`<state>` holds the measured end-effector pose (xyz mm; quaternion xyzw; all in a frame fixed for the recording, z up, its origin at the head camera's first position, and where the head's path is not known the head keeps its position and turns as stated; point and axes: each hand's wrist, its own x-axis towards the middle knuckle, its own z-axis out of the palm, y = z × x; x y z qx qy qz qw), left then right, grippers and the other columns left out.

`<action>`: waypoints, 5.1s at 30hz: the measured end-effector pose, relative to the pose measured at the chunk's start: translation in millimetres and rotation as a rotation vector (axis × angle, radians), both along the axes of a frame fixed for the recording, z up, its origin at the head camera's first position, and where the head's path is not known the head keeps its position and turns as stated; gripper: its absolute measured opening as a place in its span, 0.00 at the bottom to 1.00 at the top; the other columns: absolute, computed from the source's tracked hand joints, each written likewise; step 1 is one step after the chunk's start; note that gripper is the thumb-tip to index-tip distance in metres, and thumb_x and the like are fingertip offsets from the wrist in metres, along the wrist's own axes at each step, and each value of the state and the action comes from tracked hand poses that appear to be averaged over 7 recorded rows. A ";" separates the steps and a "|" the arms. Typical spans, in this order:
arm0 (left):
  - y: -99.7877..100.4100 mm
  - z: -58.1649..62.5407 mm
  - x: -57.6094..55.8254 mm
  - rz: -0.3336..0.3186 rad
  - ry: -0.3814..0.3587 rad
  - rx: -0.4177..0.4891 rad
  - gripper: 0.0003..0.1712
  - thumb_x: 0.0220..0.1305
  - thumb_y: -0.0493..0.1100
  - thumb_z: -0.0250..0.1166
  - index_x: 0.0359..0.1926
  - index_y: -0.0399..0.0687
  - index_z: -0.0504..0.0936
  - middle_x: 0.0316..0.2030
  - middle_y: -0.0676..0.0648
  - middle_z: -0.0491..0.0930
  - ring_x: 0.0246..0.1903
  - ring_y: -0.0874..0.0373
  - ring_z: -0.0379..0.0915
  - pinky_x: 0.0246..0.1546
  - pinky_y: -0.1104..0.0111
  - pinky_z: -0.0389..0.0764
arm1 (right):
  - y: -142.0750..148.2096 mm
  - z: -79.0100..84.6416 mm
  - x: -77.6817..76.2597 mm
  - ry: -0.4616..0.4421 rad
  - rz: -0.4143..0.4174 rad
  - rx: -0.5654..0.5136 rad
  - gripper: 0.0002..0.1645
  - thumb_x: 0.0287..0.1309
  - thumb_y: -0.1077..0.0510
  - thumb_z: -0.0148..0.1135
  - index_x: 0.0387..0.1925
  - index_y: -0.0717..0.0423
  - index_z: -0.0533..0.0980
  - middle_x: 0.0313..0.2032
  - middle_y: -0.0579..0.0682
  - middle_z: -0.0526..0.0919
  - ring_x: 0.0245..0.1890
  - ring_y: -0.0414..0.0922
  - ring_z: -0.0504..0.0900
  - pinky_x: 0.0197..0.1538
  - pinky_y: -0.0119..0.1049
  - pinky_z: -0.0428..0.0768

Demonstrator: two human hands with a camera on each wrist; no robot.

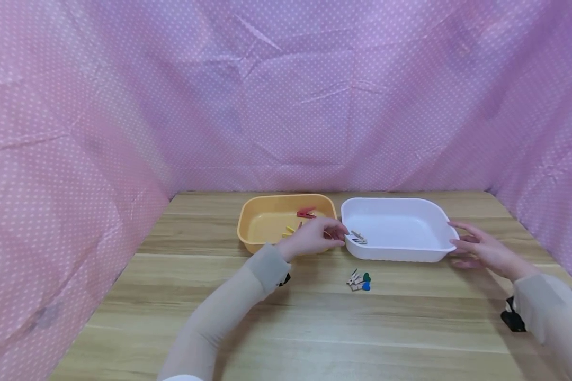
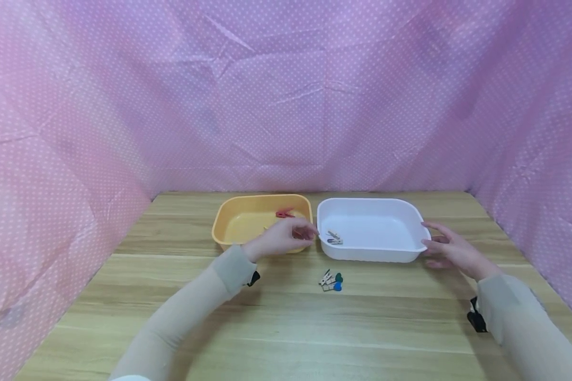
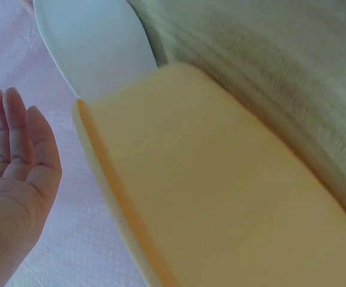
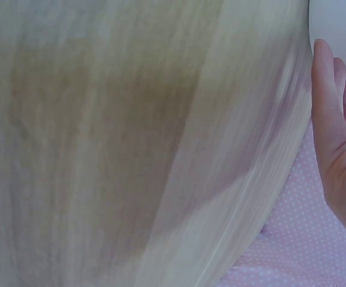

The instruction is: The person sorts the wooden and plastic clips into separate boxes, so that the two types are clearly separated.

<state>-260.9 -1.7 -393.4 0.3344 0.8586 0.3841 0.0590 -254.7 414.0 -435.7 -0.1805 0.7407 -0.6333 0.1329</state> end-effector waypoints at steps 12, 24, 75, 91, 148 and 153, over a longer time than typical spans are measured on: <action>3.9 -17.3 11.0 -0.092 0.024 -0.020 0.14 0.61 0.37 0.64 0.49 0.40 0.80 0.44 0.43 0.80 0.41 0.65 0.74 0.45 0.76 0.76 | 0.6 -1.7 -1.0 0.004 -0.027 0.050 0.28 0.70 0.64 0.45 0.50 0.19 0.65 0.40 0.36 0.76 0.39 0.39 0.82 0.39 0.39 0.83; 7.7 -29.8 13.7 -0.125 -0.010 -0.098 0.15 0.61 0.39 0.65 0.50 0.42 0.80 0.44 0.46 0.81 0.41 0.66 0.73 0.46 0.77 0.75 | 0.6 -0.5 -1.4 0.007 -0.026 0.043 0.28 0.70 0.64 0.45 0.50 0.19 0.65 0.39 0.36 0.78 0.39 0.38 0.82 0.39 0.39 0.83; 43.8 -51.1 1.1 -0.137 0.021 -0.472 0.29 0.55 0.45 0.71 0.59 0.50 0.75 0.43 0.54 0.77 0.40 0.65 0.69 0.49 0.77 0.73 | 2.6 -0.6 -0.9 0.011 -0.029 0.017 0.28 0.70 0.64 0.45 0.50 0.20 0.66 0.39 0.38 0.78 0.38 0.39 0.82 0.38 0.40 0.84; 42.7 -51.8 3.4 -0.138 0.022 -0.489 0.22 0.56 0.44 0.70 0.52 0.53 0.79 0.41 0.55 0.77 0.39 0.65 0.69 0.46 0.76 0.73 | 1.4 -1.6 -1.4 -0.008 -0.021 0.001 0.27 0.70 0.64 0.46 0.49 0.20 0.66 0.39 0.37 0.79 0.38 0.38 0.82 0.38 0.39 0.84; 8.8 -28.6 18.8 -0.124 -0.147 -0.232 0.22 0.58 0.37 0.67 0.55 0.53 0.79 0.41 0.54 0.79 0.38 0.66 0.74 0.39 0.75 0.77 | 2.8 -6.5 -0.1 -0.021 -0.019 0.023 0.27 0.70 0.64 0.46 0.49 0.19 0.66 0.41 0.39 0.76 0.40 0.39 0.82 0.40 0.41 0.83; 7.1 -16.8 16.8 -0.149 -0.086 -0.207 0.22 0.58 0.35 0.67 0.54 0.48 0.79 0.45 0.50 0.80 0.38 0.66 0.74 0.41 0.77 0.77 | 2.3 -3.8 -0.3 -0.009 -0.018 0.016 0.27 0.69 0.64 0.47 0.49 0.19 0.66 0.40 0.39 0.76 0.39 0.39 0.82 0.40 0.41 0.83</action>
